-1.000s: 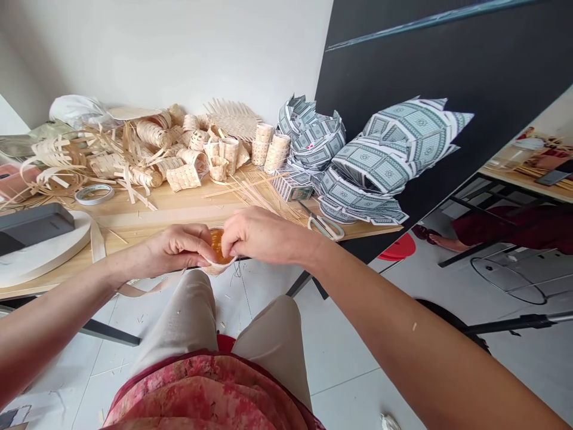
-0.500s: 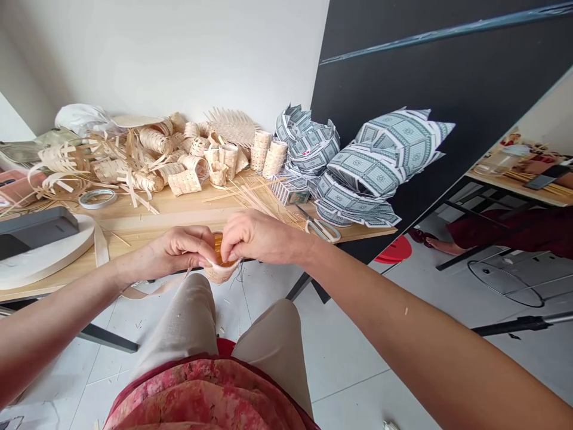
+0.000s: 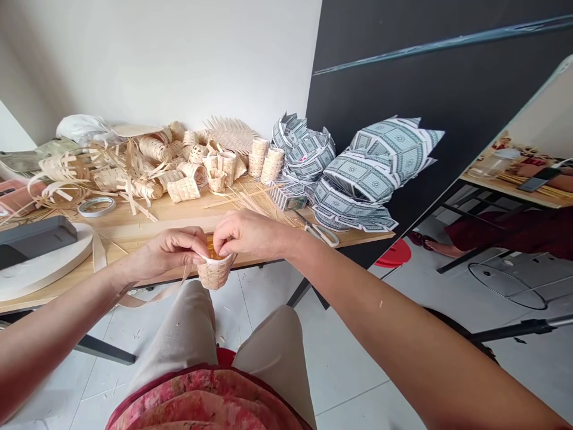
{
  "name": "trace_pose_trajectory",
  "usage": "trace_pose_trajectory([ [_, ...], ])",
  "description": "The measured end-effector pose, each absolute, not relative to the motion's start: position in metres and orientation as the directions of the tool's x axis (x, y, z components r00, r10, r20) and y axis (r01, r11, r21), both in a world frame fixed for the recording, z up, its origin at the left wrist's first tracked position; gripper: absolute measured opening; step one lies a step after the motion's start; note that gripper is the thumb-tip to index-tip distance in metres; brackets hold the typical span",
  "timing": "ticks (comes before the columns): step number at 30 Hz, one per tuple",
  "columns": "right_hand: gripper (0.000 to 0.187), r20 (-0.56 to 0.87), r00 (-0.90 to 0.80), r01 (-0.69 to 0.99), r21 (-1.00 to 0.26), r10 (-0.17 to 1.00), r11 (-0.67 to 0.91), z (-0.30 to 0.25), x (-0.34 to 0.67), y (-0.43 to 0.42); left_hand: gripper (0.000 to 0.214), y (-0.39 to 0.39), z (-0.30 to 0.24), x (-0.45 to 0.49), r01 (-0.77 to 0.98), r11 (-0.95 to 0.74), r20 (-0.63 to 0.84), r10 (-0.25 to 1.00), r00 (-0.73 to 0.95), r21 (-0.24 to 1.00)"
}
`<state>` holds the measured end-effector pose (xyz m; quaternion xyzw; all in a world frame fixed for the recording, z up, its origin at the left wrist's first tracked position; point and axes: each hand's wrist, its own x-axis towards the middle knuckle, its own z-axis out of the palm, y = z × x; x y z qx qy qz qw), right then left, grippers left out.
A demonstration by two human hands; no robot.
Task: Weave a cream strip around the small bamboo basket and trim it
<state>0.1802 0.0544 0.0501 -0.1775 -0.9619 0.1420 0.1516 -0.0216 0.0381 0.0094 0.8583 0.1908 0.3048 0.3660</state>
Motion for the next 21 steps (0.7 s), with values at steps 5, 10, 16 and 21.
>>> trace_pose_trajectory([
  [5, 0.018, 0.231, -0.931, 0.211, -0.288, 0.281, 0.934, 0.052, 0.176, 0.058, 0.022, 0.038, 0.007, -0.021, 0.143, -0.698, 0.428, 0.573, 0.699, 0.702],
  [10, 0.01, 0.566, -0.763, 0.357, -0.033, 0.312, 0.933, 0.057, 0.178, 0.042, 0.023, 0.036, 0.014, -0.026, 0.207, -0.777, 0.552, 0.581, 0.598, 0.594],
  [16, 0.026, 0.659, -0.732, 0.451, 0.28, 0.172, 0.848, 0.033, 0.168, 0.022, 0.025, 0.037, 0.018, -0.023, 0.287, -0.755, 0.565, 0.639, 0.521, 0.589],
  [21, 0.029, 0.668, -0.735, 0.49, 0.406, 0.116, 0.771, 0.025, 0.166, 0.025, 0.027, 0.04, 0.013, -0.016, 0.278, -0.716, 0.535, 0.676, 0.507, 0.641],
])
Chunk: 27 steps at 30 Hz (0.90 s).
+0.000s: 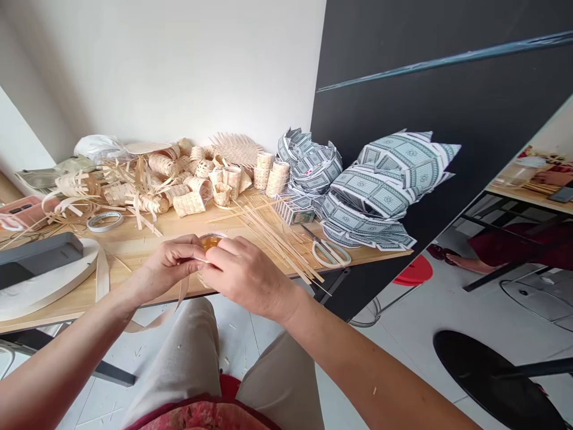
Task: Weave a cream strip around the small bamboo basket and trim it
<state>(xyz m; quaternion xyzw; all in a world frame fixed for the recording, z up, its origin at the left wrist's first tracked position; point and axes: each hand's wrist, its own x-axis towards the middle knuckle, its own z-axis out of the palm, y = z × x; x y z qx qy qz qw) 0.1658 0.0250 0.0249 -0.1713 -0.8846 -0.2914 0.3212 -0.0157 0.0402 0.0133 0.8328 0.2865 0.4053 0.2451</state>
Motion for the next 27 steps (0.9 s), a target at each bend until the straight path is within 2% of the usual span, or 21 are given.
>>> trace_pose_trajectory([
  [3, 0.024, 0.647, -0.762, 0.388, 0.408, 0.038, 0.826, 0.024, 0.162, 0.016, 0.026, 0.041, 0.01, -0.013, 0.273, -0.724, 0.546, 0.668, 0.505, 0.633],
  [5, 0.024, 0.679, -0.734, 0.318, 0.335, 0.007, 0.887, 0.021, 0.156, 0.006, 0.022, 0.041, 0.007, -0.013, 0.287, -0.735, 0.571, 0.665, 0.481, 0.614],
  [8, 0.028, 0.766, -0.62, 0.34, 0.07, 0.168, 0.938, 0.011, 0.147, -0.007, 0.015, 0.039, 0.002, -0.012, 0.315, -0.762, 0.627, 0.646, 0.435, 0.566],
  [12, 0.027, 0.759, -0.541, 0.281, -0.243, 0.363, 0.928, -0.001, 0.147, -0.012, 0.013, 0.035, -0.005, -0.012, 0.378, -0.828, 0.73, 0.55, 0.405, 0.414],
  [17, 0.02, 0.708, -0.249, 0.335, -0.577, 0.661, 0.745, -0.014, 0.158, -0.016, 0.014, 0.029, -0.013, -0.011, 0.519, -0.823, 0.818, 0.452, 0.356, 0.229],
  [20, 0.015, 0.602, -0.078, 0.188, -0.774, 0.794, 0.605, -0.021, 0.166, -0.016, 0.014, 0.026, -0.017, -0.012, 0.593, -0.784, 0.84, 0.437, 0.321, 0.181],
  [22, 0.012, 0.551, 0.045, 0.008, -0.834, 0.833, 0.552, -0.024, 0.175, -0.016, 0.014, 0.024, -0.019, -0.013, 0.623, -0.763, 0.855, 0.43, 0.291, 0.172],
  [24, 0.009, 0.492, 0.184, -0.151, -0.841, 0.851, 0.519, -0.024, 0.185, -0.018, 0.014, 0.023, -0.02, -0.016, 0.639, -0.747, 0.87, 0.425, 0.249, 0.183],
  [27, 0.01, 0.371, 0.348, -0.251, -0.848, 0.861, 0.467, -0.021, 0.202, -0.025, 0.013, 0.023, -0.02, -0.021, 0.657, -0.716, 0.885, 0.438, 0.159, 0.236],
])
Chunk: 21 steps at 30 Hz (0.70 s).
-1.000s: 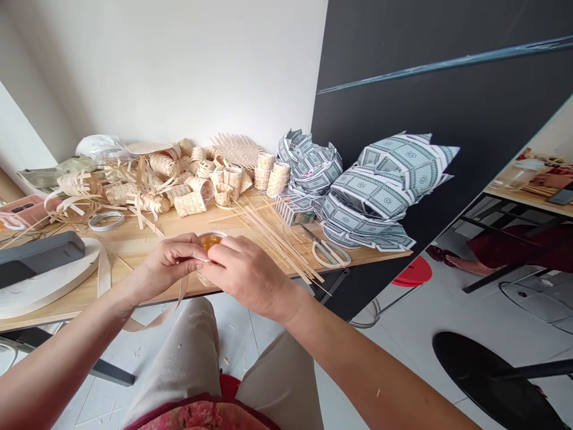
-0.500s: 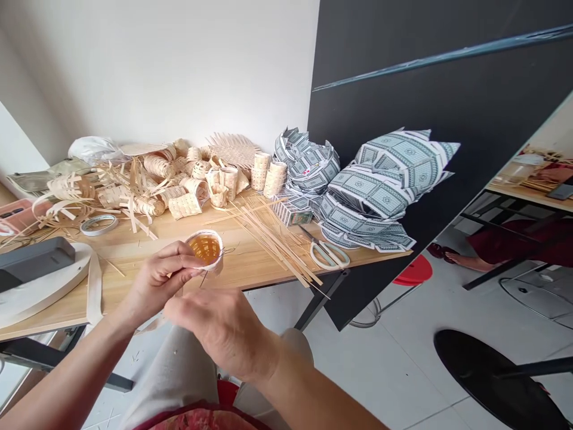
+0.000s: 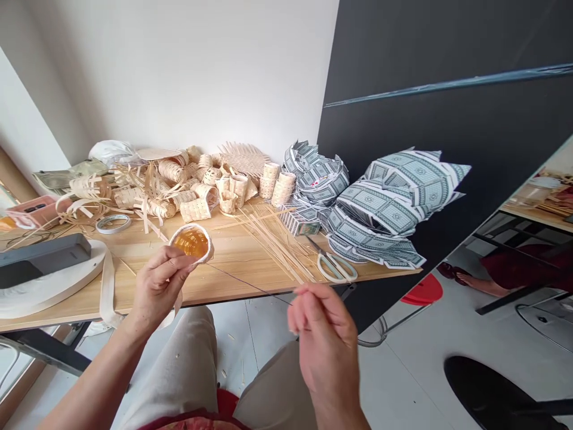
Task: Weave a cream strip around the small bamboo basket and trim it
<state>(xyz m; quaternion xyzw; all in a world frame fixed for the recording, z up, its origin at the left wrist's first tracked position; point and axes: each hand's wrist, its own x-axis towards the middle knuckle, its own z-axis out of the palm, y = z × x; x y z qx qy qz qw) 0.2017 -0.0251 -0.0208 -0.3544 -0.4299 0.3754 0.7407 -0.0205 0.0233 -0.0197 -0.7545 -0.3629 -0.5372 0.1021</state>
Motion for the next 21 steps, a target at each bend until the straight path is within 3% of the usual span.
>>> trace_pose_trajectory([
  [8, 0.017, 0.226, 0.568, -0.109, -0.932, 0.791, 0.345, -0.013, 0.214, -0.051, 0.011, 0.026, -0.019, -0.031, 0.527, -0.684, 0.834, 0.544, -0.095, 0.506],
  [11, 0.01, 0.365, 0.541, 0.018, -0.905, 0.757, 0.424, -0.008, 0.206, -0.051, 0.005, 0.026, -0.02, -0.028, 0.34, -0.647, 0.724, 0.663, -0.192, 0.683],
  [16, 0.009, 0.685, 0.119, 0.466, -0.678, 0.719, 0.569, 0.005, 0.179, -0.042, 0.009, 0.019, -0.022, -0.014, -0.061, -0.505, 0.496, 0.86, -0.122, 0.861],
  [21, 0.021, 0.815, -0.154, 0.634, -0.352, 0.559, 0.689, 0.014, 0.149, -0.029, 0.006, 0.008, -0.019, -0.002, -0.274, -0.388, 0.391, 0.919, -0.045, 0.88],
])
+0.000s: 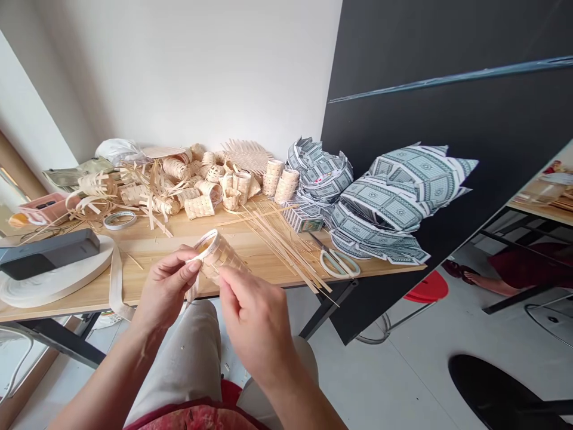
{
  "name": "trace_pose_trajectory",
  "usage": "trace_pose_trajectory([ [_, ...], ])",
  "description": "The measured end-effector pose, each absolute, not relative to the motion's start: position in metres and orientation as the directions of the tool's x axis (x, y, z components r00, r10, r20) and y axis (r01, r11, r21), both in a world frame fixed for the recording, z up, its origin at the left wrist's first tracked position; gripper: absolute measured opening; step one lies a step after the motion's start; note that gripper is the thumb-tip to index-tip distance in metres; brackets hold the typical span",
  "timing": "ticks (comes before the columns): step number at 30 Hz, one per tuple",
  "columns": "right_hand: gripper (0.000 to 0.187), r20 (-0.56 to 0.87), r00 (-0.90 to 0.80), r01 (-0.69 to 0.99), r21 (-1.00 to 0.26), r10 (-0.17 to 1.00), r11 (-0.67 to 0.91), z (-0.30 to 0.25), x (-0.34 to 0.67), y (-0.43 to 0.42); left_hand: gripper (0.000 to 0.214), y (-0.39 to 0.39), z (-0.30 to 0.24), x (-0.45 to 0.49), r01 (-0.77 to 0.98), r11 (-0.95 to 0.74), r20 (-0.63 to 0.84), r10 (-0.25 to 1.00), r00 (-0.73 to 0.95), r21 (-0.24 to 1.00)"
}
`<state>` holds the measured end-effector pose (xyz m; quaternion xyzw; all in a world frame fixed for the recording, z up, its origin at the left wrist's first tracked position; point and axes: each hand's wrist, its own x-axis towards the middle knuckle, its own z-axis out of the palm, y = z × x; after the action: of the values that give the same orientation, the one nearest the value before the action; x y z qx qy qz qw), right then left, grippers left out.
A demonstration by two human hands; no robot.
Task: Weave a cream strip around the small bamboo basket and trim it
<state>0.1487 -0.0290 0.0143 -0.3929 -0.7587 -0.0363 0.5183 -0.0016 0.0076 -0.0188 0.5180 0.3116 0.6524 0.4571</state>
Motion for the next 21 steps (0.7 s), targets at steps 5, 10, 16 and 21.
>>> trace_pose_trajectory([
  [5, 0.026, 0.844, -0.192, 0.667, -0.263, 0.501, 0.698, 0.0137, 0.1417, -0.023, 0.006, 0.0038, -0.0181, 0.0002, -0.256, -0.398, 0.408, 0.913, -0.014, 0.881],
  [10, 0.026, 0.865, -0.206, 0.685, -0.207, 0.458, 0.699, 0.012, 0.1438, -0.0226, 0.006, 0.0037, -0.0208, -0.0009, -0.185, -0.451, 0.457, 0.889, -0.009, 0.873],
  [16, 0.028, 0.874, -0.2, 0.697, -0.191, 0.443, 0.691, 0.0113, 0.1433, -0.0227, 0.008, 0.0027, -0.0219, -0.0014, -0.123, -0.485, 0.487, 0.873, -0.009, 0.866],
  [21, 0.028, 0.869, -0.197, 0.69, -0.206, 0.453, 0.694, 0.0102, 0.1427, -0.022, 0.009, 0.0028, -0.0218, -0.0016, -0.092, -0.492, 0.493, 0.87, -0.016, 0.866],
])
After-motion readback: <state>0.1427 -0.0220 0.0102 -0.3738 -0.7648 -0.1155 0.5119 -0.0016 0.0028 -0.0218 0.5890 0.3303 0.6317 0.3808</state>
